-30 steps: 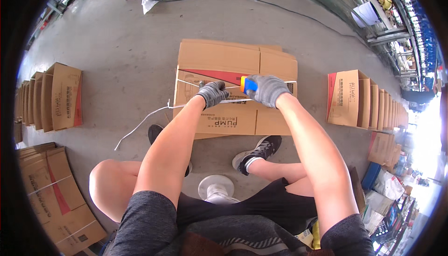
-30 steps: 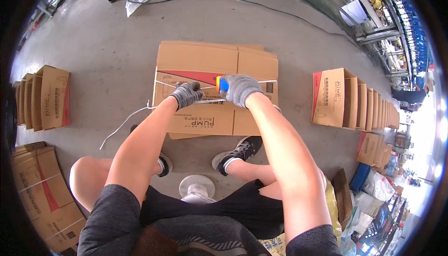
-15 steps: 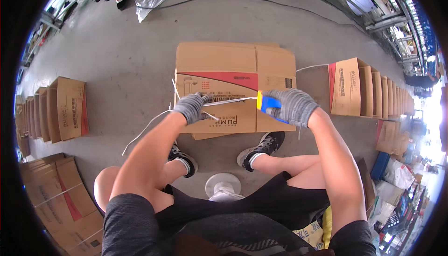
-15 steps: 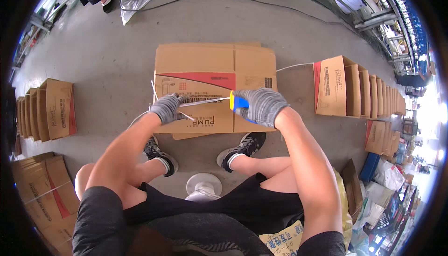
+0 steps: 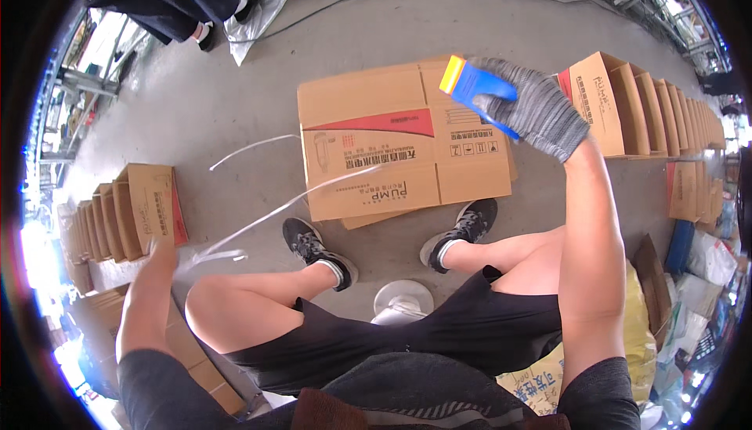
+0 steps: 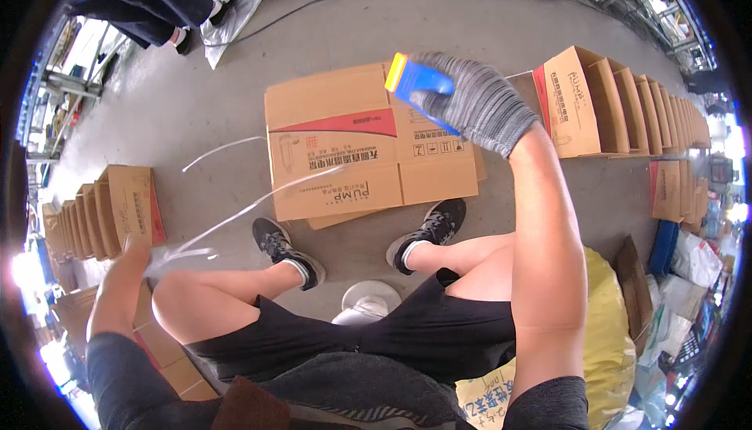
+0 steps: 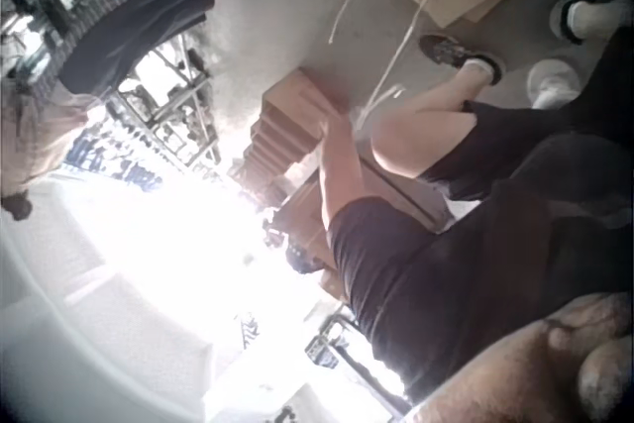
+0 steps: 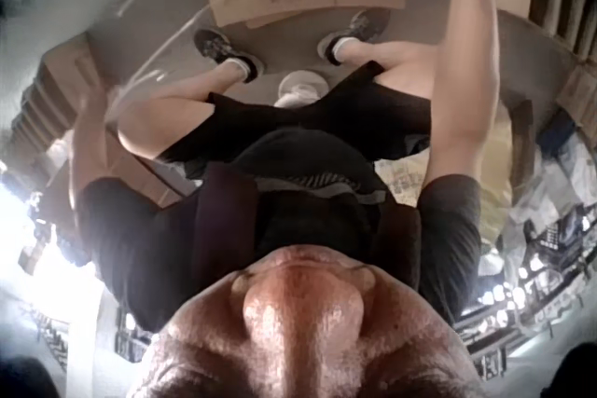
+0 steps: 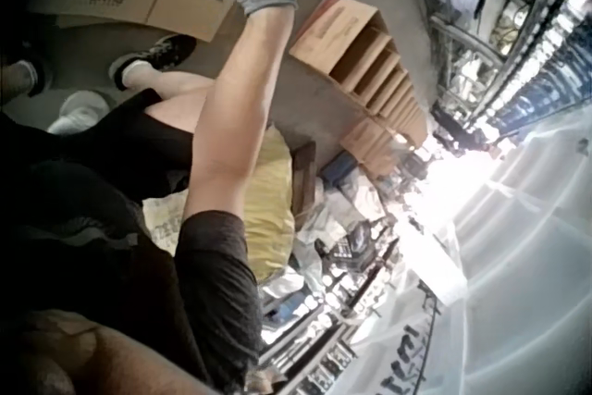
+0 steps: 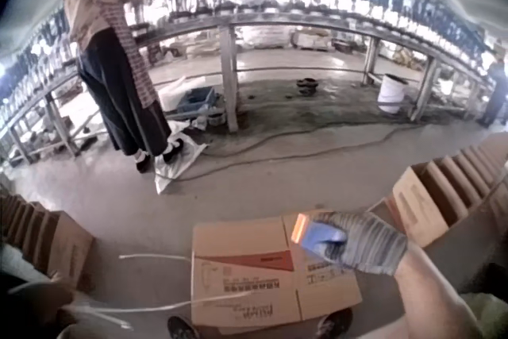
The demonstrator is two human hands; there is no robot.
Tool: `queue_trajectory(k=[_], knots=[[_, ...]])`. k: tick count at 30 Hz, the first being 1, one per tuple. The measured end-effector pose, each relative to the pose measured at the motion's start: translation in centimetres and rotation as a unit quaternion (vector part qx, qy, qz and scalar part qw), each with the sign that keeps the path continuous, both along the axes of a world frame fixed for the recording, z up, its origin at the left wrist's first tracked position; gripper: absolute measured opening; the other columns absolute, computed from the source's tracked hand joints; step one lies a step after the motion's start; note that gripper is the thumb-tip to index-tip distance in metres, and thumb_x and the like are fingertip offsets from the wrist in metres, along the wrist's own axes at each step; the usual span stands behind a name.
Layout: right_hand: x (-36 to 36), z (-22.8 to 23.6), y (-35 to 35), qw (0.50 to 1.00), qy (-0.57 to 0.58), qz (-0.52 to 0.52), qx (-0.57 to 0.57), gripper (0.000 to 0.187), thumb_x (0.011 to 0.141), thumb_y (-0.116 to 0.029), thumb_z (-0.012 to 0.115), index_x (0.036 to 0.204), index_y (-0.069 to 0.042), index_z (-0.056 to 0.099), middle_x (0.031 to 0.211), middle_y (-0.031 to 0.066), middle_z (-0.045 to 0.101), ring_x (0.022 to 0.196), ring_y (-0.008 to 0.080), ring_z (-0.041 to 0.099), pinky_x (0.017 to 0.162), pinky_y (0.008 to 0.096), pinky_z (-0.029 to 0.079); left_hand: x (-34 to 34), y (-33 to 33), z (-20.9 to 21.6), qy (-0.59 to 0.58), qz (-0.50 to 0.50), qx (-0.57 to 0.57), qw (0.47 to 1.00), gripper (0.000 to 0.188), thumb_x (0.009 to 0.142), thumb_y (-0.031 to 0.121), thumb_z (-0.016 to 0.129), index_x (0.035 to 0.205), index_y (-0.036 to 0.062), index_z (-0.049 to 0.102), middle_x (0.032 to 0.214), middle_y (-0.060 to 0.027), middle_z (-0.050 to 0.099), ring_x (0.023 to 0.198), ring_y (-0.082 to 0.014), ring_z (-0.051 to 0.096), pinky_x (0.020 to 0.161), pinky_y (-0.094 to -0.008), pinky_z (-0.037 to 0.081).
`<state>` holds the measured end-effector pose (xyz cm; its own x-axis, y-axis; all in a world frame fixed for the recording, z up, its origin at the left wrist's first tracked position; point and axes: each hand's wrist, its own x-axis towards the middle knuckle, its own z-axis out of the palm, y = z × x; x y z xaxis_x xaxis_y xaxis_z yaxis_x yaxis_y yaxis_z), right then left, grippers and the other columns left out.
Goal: The person is using a tape dispenser to seal cardboard boxes and arranging them in a row.
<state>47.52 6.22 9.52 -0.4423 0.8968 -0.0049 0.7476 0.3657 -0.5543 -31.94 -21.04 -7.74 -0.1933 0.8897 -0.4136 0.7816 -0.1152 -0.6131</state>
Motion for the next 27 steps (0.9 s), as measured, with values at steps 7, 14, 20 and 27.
queue_trajectory(k=[7, 14, 20, 27], knots=[[0.7, 2.3, 0.5, 0.995, 0.047, -0.086, -0.011, 0.045, 0.089, -0.036, 0.066, 0.125, -0.01, 0.061, 0.097, 0.0138, 0.071, 0.077, 0.023, 0.069, 0.073, 0.0349, 0.056, 0.8, 2.2, 1.6, -0.205, 0.058, -0.081, 0.974, 0.024, 0.089, 0.016, 0.054, 0.104, 0.0056, 0.07, 0.108, -0.0193, 0.068, 0.104, -0.0361, 0.063, 0.085, -0.044, 0.05], [-1.4, -3.5, 1.1, 0.988, 0.026, -0.151, -0.032, 0.025, 0.09, -0.024, 0.068, 0.113, -0.012, 0.067, 0.09, 0.01, 0.069, 0.071, 0.0186, 0.063, 0.069, 0.0339, 0.054, 25.8, 20.7, 0.1, -0.391, 0.184, -0.053, 0.9, 0.037, 0.093, 0.032, 0.052, 0.118, 0.0081, 0.064, 0.112, -0.0215, 0.066, 0.103, -0.0351, 0.065, 0.089, -0.0436, 0.05], [-3.2, -19.4, -2.7, 0.988, -0.106, -0.113, -0.011, 0.021, 0.089, -0.014, 0.058, 0.108, -0.012, 0.063, 0.087, 0.0185, 0.067, 0.087, 0.0346, 0.066, 0.075, 0.0447, 0.052, 33.8, 21.9, -15.1, -0.402, 0.278, 0.047, 0.871, 0.042, 0.086, 0.028, 0.054, 0.115, -0.0001, 0.063, 0.114, -0.0227, 0.066, 0.108, -0.0376, 0.063, 0.094, -0.0409, 0.049], [0.3, -28.2, -6.2, 0.924, -0.252, -0.14, -0.25, 0.023, 0.089, -0.011, 0.055, 0.111, -0.009, 0.061, 0.102, 0.0208, 0.065, 0.093, 0.0351, 0.066, 0.077, 0.0456, 0.053, 36.1, 22.4, -13.0, -0.488, 0.407, 0.176, 0.751, 0.039, 0.081, 0.025, 0.067, 0.113, 0.002, 0.063, 0.108, -0.0219, 0.068, 0.104, -0.0369, 0.065, 0.089, -0.0414, 0.051]])
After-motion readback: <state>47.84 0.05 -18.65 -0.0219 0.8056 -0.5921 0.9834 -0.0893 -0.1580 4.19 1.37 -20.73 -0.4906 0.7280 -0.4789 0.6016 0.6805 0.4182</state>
